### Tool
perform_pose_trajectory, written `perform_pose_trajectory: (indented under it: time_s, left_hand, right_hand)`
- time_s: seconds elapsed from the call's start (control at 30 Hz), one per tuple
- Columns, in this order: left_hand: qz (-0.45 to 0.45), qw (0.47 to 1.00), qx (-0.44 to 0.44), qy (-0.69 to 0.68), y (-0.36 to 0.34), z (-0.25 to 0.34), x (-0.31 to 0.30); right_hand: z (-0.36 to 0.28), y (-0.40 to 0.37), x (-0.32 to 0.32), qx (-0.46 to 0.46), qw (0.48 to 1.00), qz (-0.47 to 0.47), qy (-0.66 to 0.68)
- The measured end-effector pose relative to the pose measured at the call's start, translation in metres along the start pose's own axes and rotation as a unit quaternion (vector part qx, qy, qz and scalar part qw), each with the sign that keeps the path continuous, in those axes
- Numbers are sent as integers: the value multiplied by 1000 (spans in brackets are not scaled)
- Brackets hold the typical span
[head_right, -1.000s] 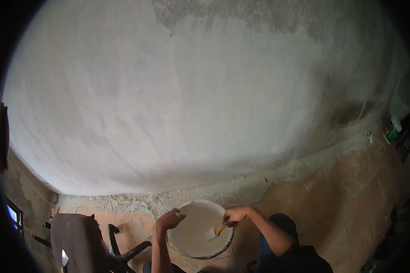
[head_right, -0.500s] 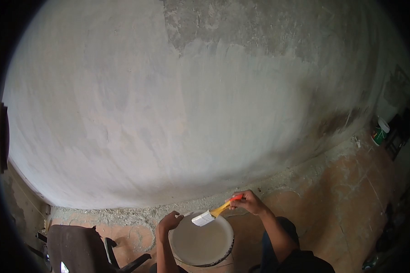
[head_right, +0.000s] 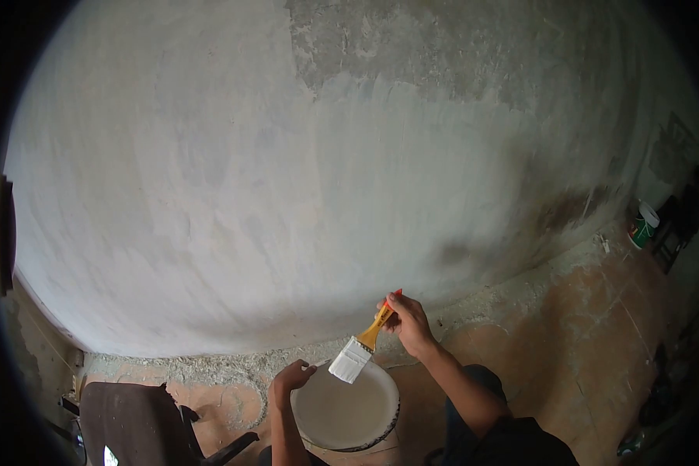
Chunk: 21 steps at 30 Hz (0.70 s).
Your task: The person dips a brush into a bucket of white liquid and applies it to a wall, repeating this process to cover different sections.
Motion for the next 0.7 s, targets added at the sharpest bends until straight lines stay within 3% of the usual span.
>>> perform_pose_trajectory:
  time_s: [0.27,0.4,0.6,0.7]
  left_hand:
    - [-8,1000,-4,-12,-2,-3,3]
    - [-25,999,-4,-19,-10,-6,8]
    - [-3,1000,-24,-17,-29,-17,-1]
    - [5,999,-30,-31,-36,-15,-6]
  right_hand:
    - [-48,26,25,-22,995,-14,96]
    - [-77,44,34,-67,979,33,192]
    - [-158,65,63,-265,945,61,184]
    - [-206,66,73,-429,895,18,121]
Point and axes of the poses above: each hand's wrist, its own y-axis towards the middle knuckle, its own x-axis out of the palm, z = x × y, the point moved 7 cm from there along y, towards the middle knuckle, and after that the axes turned 3 degrees about -x, right-handed, at the moved point
